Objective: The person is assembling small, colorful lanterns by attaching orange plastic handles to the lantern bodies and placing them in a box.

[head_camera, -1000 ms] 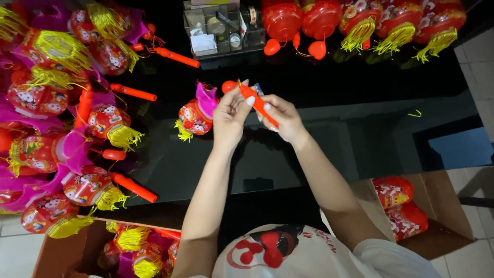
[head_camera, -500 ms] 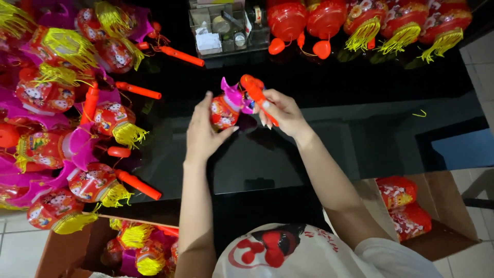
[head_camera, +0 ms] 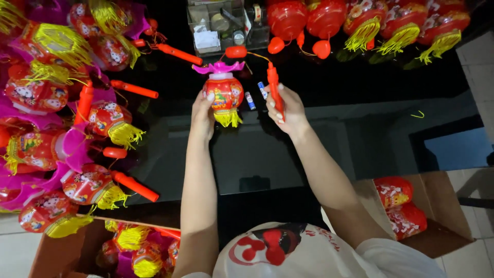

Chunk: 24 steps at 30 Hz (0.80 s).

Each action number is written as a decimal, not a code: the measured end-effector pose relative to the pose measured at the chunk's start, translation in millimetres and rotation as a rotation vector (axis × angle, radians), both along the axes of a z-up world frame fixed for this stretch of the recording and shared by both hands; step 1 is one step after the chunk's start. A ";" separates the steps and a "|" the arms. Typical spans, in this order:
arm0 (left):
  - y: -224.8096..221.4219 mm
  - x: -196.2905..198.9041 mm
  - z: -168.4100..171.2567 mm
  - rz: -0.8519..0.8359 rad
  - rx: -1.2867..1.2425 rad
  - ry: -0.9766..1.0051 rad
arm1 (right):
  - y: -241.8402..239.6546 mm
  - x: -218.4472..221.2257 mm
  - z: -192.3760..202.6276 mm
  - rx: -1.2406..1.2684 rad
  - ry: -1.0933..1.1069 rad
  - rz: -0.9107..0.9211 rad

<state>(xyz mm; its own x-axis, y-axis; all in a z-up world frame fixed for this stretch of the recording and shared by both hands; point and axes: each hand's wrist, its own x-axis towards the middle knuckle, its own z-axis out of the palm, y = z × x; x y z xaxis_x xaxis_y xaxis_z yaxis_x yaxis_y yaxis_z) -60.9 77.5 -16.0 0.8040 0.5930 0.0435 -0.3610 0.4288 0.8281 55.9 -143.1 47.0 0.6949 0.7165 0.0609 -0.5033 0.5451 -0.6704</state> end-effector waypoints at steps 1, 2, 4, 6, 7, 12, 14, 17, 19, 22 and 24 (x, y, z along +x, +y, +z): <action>-3.8 -3.8 7.0 0.002 -0.002 0.005 | -0.6 -1.5 0.3 -0.002 0.005 0.002; -7.5 -7.3 13.7 -0.008 -0.035 0.014 | -1.3 -2.9 0.3 0.002 -0.009 0.002; -14.8 -12.2 25.1 -0.020 -0.070 0.028 | -1.7 -4.5 1.1 0.004 -0.018 0.000; -20.6 -16.3 34.0 -0.045 -0.051 -0.010 | 0.4 -5.8 2.3 -0.018 0.013 0.008; -19.0 -15.7 30.4 -0.044 -0.053 -0.006 | 0.5 -6.2 1.6 -0.019 0.017 0.009; -5.6 -5.5 -10.7 -0.157 0.006 -0.187 | -1.8 -7.1 2.5 -0.048 -0.077 -0.009; -13.8 -11.4 6.6 -0.182 0.045 -0.255 | -1.8 -6.2 -0.1 -0.057 -0.140 -0.027; -21.2 -19.5 27.1 -0.213 0.104 -0.357 | -1.9 -1.0 -11.4 -0.047 -0.244 -0.045; -22.0 -22.3 31.7 -0.216 0.122 -0.387 | -3.6 1.4 -15.9 -0.032 -0.282 -0.043; -18.7 -23.6 27.0 -0.202 0.133 -0.375 | -5.9 1.0 -17.9 -0.019 -0.327 -0.050; -15.9 -22.3 23.3 -0.172 0.222 -0.328 | -4.8 3.6 -22.6 0.014 -0.375 -0.050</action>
<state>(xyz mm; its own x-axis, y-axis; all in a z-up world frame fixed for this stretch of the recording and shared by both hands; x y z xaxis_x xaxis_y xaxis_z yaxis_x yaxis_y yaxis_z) -83.2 61.6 7.3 0.8126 0.3988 0.4250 -0.5596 0.3301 0.7602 59.5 -147.9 24.4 0.6565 0.6794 0.3276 -0.1968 0.5736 -0.7951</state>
